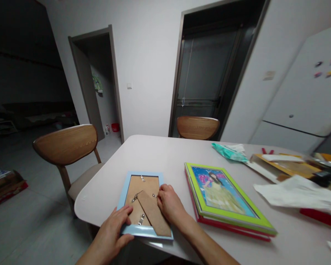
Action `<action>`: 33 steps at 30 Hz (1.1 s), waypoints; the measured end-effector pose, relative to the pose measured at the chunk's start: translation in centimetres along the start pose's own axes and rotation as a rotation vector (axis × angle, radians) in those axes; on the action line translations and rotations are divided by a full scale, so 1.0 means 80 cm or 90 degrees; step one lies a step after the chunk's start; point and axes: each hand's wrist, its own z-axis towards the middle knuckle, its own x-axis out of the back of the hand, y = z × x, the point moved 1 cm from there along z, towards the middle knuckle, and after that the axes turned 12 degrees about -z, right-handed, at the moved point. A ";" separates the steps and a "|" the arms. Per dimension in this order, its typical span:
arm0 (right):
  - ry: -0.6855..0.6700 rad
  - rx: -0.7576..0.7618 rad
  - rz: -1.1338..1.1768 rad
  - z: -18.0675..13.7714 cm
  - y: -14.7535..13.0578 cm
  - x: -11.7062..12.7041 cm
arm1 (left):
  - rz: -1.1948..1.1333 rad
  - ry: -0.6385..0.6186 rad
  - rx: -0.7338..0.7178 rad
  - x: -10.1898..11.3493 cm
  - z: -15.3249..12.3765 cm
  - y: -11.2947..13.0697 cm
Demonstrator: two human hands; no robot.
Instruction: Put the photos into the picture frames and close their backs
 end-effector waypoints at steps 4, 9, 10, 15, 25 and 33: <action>-0.006 -0.011 -0.015 0.000 -0.011 0.008 | -0.004 0.006 -0.017 -0.002 -0.002 -0.002; -0.022 0.027 0.006 0.013 -0.052 0.010 | 0.016 0.009 -0.006 -0.009 -0.005 0.003; -0.031 0.034 0.005 0.017 -0.060 0.008 | 0.016 0.009 -0.007 -0.010 -0.006 0.003; -0.026 0.035 0.003 0.036 -0.084 -0.007 | 0.022 0.005 -0.021 -0.013 -0.005 -0.001; -0.050 0.112 0.059 0.040 -0.100 -0.017 | 0.040 0.011 -0.034 -0.016 -0.005 -0.009; -0.029 0.132 0.105 0.040 -0.094 -0.020 | 0.039 0.024 -0.041 -0.016 -0.007 -0.009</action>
